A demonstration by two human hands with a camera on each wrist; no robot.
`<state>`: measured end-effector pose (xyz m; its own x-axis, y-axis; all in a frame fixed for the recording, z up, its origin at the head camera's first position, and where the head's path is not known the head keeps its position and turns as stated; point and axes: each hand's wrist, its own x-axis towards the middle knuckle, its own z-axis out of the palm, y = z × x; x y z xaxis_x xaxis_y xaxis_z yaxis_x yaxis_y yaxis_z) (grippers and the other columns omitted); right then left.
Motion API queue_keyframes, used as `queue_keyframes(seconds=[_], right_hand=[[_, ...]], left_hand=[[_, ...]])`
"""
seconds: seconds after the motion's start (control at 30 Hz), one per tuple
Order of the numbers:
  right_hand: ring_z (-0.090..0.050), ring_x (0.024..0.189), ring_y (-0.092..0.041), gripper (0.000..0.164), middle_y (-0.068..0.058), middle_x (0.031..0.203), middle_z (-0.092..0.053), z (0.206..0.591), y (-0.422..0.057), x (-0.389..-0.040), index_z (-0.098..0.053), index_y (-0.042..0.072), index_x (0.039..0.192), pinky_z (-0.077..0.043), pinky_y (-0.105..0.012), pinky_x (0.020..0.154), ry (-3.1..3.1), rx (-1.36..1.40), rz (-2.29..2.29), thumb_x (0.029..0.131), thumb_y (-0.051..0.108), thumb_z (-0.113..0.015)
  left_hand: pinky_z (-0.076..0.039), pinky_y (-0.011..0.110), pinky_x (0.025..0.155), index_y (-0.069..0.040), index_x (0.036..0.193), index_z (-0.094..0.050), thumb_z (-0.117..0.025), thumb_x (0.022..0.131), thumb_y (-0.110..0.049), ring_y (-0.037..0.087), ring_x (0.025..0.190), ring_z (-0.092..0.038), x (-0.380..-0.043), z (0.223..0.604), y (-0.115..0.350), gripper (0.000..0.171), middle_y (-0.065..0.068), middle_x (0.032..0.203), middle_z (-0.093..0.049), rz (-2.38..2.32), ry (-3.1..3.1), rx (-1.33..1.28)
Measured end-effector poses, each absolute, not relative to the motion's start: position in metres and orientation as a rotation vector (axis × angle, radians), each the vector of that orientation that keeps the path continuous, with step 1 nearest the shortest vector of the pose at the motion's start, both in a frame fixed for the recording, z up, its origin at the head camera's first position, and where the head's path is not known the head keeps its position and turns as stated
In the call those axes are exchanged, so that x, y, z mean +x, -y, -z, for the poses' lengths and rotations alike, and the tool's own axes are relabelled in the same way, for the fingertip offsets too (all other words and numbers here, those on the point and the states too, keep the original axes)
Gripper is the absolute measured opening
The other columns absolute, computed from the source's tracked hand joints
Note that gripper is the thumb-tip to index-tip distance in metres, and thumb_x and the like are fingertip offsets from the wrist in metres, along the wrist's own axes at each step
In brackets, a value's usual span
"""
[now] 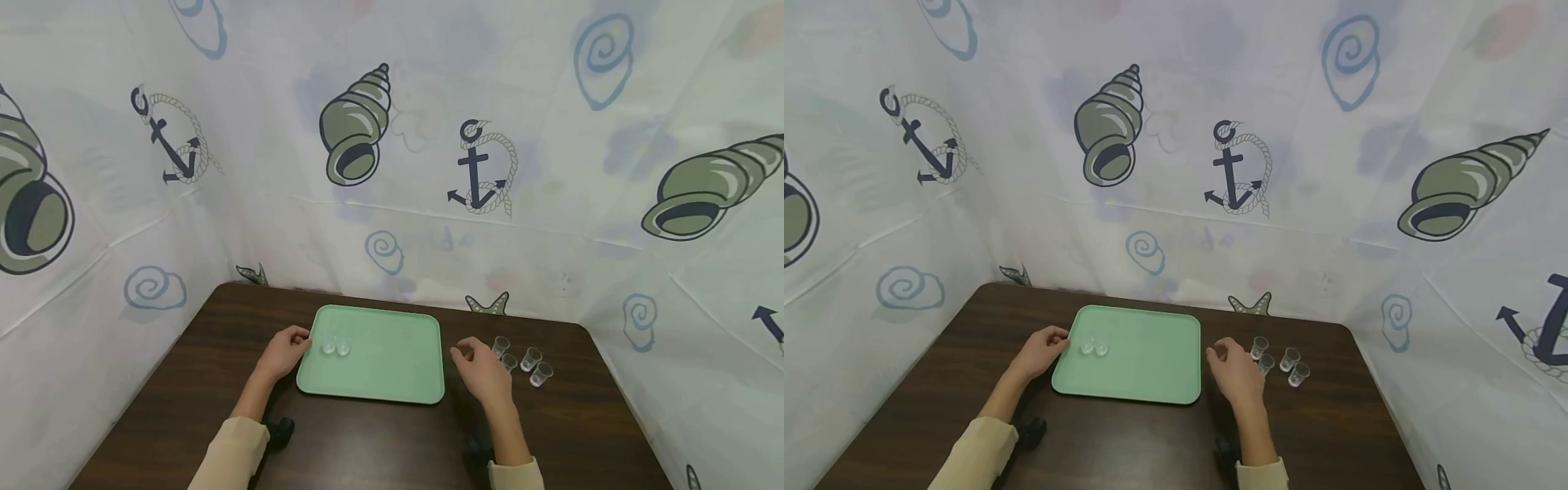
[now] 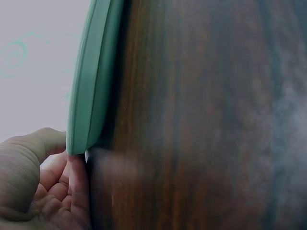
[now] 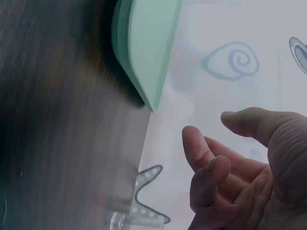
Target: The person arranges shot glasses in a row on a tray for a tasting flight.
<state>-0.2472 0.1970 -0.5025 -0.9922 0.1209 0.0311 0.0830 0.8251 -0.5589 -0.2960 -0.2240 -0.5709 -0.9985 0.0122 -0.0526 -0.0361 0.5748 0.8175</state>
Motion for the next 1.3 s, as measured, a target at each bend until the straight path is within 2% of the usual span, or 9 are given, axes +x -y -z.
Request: queue_keyframes(seconds=[0.17,0.5,0.8,1.03,1.2,1.3], right_hand=[[-0.054,0.062,-0.014,0.038,0.005,0.091,-0.065,0.504,-0.211,-0.244,-0.065,0.023,0.125,-0.037,-0.034,0.052,2.946,-0.204,-0.882,0.096,0.047,-0.06],[-0.057,0.065,-0.015,0.035,0.001,0.095,-0.068,0.503,-0.239,-0.24,-0.067,0.023,0.126,-0.04,-0.033,0.05,2.942,-0.182,-0.895,0.094,0.038,-0.067],[-0.053,0.063,-0.018,0.046,0.002,0.093,-0.066,0.504,-0.262,-0.236,-0.06,0.023,0.135,-0.036,-0.035,0.049,2.961,-0.31,-0.809,0.095,0.045,-0.063],[-0.063,0.078,-0.023,0.051,-0.006,0.109,-0.071,0.504,-0.272,-0.232,-0.058,0.022,0.137,-0.042,-0.04,0.055,2.963,-0.405,-0.772,0.094,0.047,-0.062],[-0.066,0.088,-0.03,0.054,-0.011,0.114,-0.071,0.509,-0.278,-0.231,-0.056,0.023,0.139,-0.046,-0.048,0.059,2.978,-0.426,-0.744,0.093,0.05,-0.061],[-0.066,0.087,-0.031,0.056,-0.01,0.112,-0.07,0.513,-0.28,-0.231,-0.055,0.023,0.139,-0.047,-0.05,0.059,2.977,-0.427,-0.731,0.092,0.053,-0.061]], left_hand=[[-0.051,0.042,0.081,-0.003,0.127,-0.06,-0.057,0.102,-0.025,0.024,0.097,-0.061,-0.295,0.572,0.224,0.034,0.012,0.109,-0.063,-1.426,-2.73,-0.027],[-0.051,0.041,0.079,-0.002,0.123,-0.061,-0.058,0.102,-0.024,0.023,0.095,-0.06,-0.299,0.571,0.227,0.031,0.011,0.108,-0.063,-1.44,-2.729,-0.015],[-0.05,0.039,0.078,-0.002,0.124,-0.061,-0.058,0.102,-0.023,0.022,0.091,-0.06,-0.297,0.571,0.227,0.031,0.011,0.107,-0.063,-1.435,-2.727,-0.004],[-0.05,0.039,0.078,-0.002,0.124,-0.061,-0.058,0.102,-0.023,0.022,0.092,-0.06,-0.297,0.57,0.225,0.031,0.011,0.107,-0.063,-1.436,-2.729,-0.009],[-0.05,0.037,0.077,-0.003,0.124,-0.061,-0.058,0.102,-0.024,0.022,0.092,-0.06,-0.297,0.572,0.225,0.031,0.011,0.107,-0.063,-1.435,-2.734,-0.014],[-0.049,0.037,0.077,-0.002,0.124,-0.061,-0.058,0.102,-0.023,0.022,0.091,-0.06,-0.297,0.573,0.225,0.03,0.011,0.106,-0.064,-1.434,-2.741,-0.017]])
